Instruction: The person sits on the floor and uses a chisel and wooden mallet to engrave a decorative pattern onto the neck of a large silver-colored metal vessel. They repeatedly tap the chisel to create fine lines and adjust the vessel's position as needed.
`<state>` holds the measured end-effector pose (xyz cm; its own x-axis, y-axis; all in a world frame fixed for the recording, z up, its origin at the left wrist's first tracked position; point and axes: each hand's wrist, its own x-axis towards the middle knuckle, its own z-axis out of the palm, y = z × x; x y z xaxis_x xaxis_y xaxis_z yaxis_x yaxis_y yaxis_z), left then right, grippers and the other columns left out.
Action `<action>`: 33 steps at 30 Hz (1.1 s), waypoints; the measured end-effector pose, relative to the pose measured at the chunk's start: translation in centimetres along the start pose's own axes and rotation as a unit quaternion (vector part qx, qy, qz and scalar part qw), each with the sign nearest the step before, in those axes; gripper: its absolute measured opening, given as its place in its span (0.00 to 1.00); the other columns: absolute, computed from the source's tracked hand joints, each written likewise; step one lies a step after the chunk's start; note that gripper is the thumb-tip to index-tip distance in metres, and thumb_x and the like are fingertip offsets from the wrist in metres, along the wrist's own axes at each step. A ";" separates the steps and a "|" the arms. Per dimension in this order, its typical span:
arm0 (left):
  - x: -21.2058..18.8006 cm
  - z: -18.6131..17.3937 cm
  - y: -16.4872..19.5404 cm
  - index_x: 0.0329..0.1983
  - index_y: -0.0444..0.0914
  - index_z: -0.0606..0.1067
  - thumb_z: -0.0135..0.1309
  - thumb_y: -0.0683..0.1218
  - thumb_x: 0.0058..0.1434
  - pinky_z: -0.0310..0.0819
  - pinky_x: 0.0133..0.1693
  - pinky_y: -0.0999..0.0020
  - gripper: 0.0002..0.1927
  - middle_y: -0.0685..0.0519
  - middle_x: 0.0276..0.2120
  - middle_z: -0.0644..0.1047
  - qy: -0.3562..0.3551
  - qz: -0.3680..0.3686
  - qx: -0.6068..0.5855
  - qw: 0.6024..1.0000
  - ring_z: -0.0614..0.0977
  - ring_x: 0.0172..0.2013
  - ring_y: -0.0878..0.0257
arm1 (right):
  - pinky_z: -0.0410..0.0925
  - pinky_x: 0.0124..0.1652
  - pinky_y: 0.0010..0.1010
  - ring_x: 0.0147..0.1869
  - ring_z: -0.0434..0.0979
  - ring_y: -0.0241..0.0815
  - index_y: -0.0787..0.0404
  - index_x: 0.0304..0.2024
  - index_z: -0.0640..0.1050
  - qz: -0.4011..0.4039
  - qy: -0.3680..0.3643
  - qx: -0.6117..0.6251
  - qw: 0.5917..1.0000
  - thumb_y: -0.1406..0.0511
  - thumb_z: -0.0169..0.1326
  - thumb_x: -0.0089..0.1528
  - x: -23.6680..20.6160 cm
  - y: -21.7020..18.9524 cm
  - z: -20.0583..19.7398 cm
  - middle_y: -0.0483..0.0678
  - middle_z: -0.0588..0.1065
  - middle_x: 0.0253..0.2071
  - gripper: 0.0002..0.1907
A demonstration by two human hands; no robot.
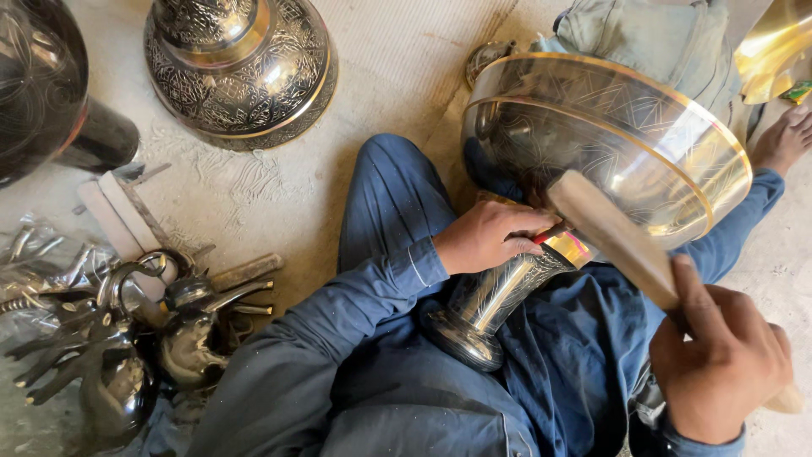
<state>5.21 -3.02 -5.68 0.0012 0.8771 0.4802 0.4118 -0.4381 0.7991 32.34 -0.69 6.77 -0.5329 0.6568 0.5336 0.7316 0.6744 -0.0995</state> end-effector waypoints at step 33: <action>-12.2 7.3 -9.6 0.56 0.31 0.73 0.43 0.48 0.73 0.67 0.55 0.73 0.18 0.54 0.49 0.79 0.127 -0.364 -0.262 0.885 0.75 0.50 0.68 | 0.64 0.62 0.35 0.66 0.71 0.44 0.68 0.64 0.69 0.350 -0.096 0.610 0.704 0.80 0.58 0.51 -7.9 -3.4 9.3 0.52 0.73 0.61 0.36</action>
<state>7.90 -8.09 -21.83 -0.3222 0.9211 -0.2184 -0.2605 0.1355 0.9559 30.09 -5.08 -4.95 -0.3573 0.9267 -0.1168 -0.0046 -0.1269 -0.9919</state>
